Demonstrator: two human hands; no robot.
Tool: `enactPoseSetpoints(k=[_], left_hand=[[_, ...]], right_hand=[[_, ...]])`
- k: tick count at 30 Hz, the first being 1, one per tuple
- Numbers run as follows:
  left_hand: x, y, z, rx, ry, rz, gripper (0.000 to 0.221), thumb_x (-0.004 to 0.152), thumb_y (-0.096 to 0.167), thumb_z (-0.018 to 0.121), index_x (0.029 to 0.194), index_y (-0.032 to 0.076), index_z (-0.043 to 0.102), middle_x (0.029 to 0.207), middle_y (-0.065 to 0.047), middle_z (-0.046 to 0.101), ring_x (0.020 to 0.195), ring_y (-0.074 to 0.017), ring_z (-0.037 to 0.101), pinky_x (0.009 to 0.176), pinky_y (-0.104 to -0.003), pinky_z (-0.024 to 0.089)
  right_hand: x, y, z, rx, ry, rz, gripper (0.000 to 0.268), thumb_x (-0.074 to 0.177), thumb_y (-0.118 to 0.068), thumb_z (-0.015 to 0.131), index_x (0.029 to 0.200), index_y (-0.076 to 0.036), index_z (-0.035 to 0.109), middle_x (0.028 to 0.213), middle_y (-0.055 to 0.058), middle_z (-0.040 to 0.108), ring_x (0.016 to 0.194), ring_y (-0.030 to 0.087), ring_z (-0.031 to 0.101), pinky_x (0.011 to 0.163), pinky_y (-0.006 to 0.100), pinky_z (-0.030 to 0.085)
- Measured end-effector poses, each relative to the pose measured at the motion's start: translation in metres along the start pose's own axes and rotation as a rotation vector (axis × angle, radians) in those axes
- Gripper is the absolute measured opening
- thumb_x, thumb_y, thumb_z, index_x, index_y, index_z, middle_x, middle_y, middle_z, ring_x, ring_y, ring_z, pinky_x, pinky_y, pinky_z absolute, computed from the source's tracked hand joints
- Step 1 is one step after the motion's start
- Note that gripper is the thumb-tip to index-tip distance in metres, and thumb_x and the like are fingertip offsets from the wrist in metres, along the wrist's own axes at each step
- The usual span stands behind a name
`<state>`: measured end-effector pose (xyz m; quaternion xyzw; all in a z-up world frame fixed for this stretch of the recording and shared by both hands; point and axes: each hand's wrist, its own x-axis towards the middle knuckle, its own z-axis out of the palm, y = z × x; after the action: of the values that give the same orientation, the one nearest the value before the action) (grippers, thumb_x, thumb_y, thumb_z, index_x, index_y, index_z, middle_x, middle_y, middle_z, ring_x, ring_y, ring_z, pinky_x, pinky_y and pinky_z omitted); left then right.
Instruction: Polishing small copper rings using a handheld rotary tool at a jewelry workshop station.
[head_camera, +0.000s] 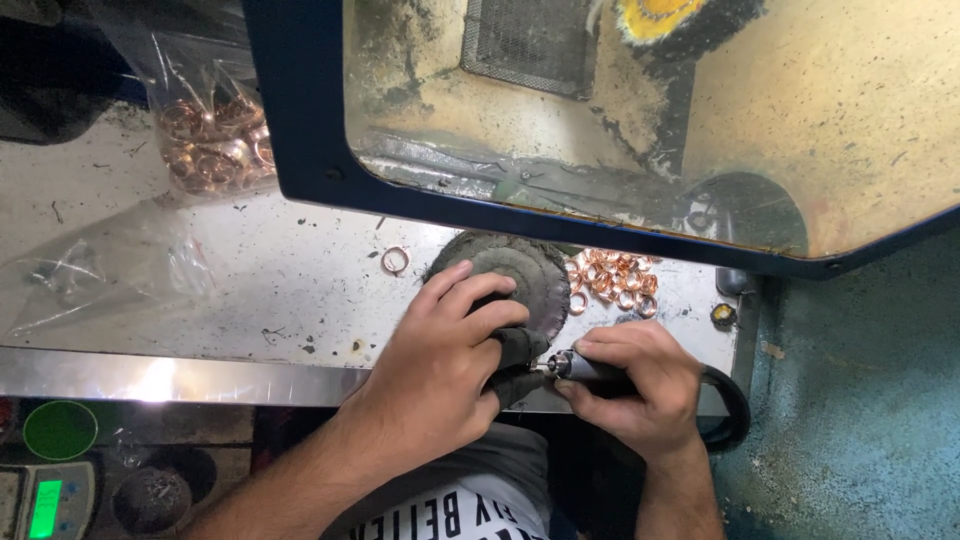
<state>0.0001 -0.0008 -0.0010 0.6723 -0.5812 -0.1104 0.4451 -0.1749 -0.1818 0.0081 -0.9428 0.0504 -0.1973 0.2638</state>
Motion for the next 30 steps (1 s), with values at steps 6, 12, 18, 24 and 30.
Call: enactPoseSetpoints(k=[6, 12, 18, 24, 30], left_hand=[[0.001, 0.000, -0.001, 0.000, 0.000, -0.004, 0.005, 0.054, 0.001, 0.067, 0.059, -0.001, 0.065, 0.116, -0.006, 0.065, 0.125, -0.0351, 0.055, 0.116, -0.062, 0.037], [0.002, 0.002, -0.003, -0.009, -0.013, -0.014, 0.005, 0.056, -0.001, 0.066, 0.061, -0.001, 0.066, 0.116, -0.007, 0.065, 0.126, -0.0359, 0.055, 0.116, -0.062, 0.036], [0.001, 0.001, -0.002, 0.001, -0.010, -0.010, 0.006, 0.054, 0.002, 0.068, 0.060, -0.001, 0.066, 0.115, -0.006, 0.065, 0.126, -0.0342, 0.055, 0.116, -0.061, 0.037], [-0.001, 0.003, -0.004, 0.013, -0.043, -0.024, 0.008, 0.059, 0.002, 0.074, 0.064, -0.001, 0.070, 0.119, -0.007, 0.063, 0.130, -0.0344, 0.052, 0.120, -0.061, 0.033], [-0.002, 0.002, -0.004, 0.044, -0.055, -0.016, 0.006, 0.062, 0.003, 0.076, 0.067, 0.001, 0.073, 0.121, -0.009, 0.064, 0.130, -0.0345, 0.053, 0.119, -0.061, 0.033]], right_hand=[[0.002, -0.002, 0.002, -0.005, 0.022, 0.039, 0.032, 0.082, -0.028, 0.084, 0.100, -0.006, 0.069, 0.096, 0.010, 0.075, 0.085, 0.024, 0.073, 0.080, 0.037, 0.056], [-0.001, 0.001, -0.001, 0.022, -0.008, 0.016, 0.035, 0.079, -0.028, 0.086, 0.101, -0.006, 0.070, 0.097, 0.011, 0.076, 0.087, 0.025, 0.076, 0.081, 0.039, 0.058], [0.003, -0.002, 0.002, -0.040, 0.021, -0.028, 0.036, 0.080, -0.025, 0.088, 0.101, -0.004, 0.068, 0.098, 0.010, 0.075, 0.086, 0.026, 0.075, 0.079, 0.040, 0.058], [-0.005, -0.010, -0.011, -0.170, 0.067, 0.024, 0.040, 0.076, -0.029, 0.090, 0.097, -0.002, 0.071, 0.097, 0.014, 0.074, 0.088, 0.028, 0.069, 0.085, 0.039, 0.056], [-0.027, 0.011, -0.009, -0.443, 0.319, 0.105, 0.049, 0.088, -0.044, 0.076, 0.102, 0.002, 0.067, 0.099, 0.017, 0.074, 0.090, 0.034, 0.068, 0.086, 0.046, 0.055]])
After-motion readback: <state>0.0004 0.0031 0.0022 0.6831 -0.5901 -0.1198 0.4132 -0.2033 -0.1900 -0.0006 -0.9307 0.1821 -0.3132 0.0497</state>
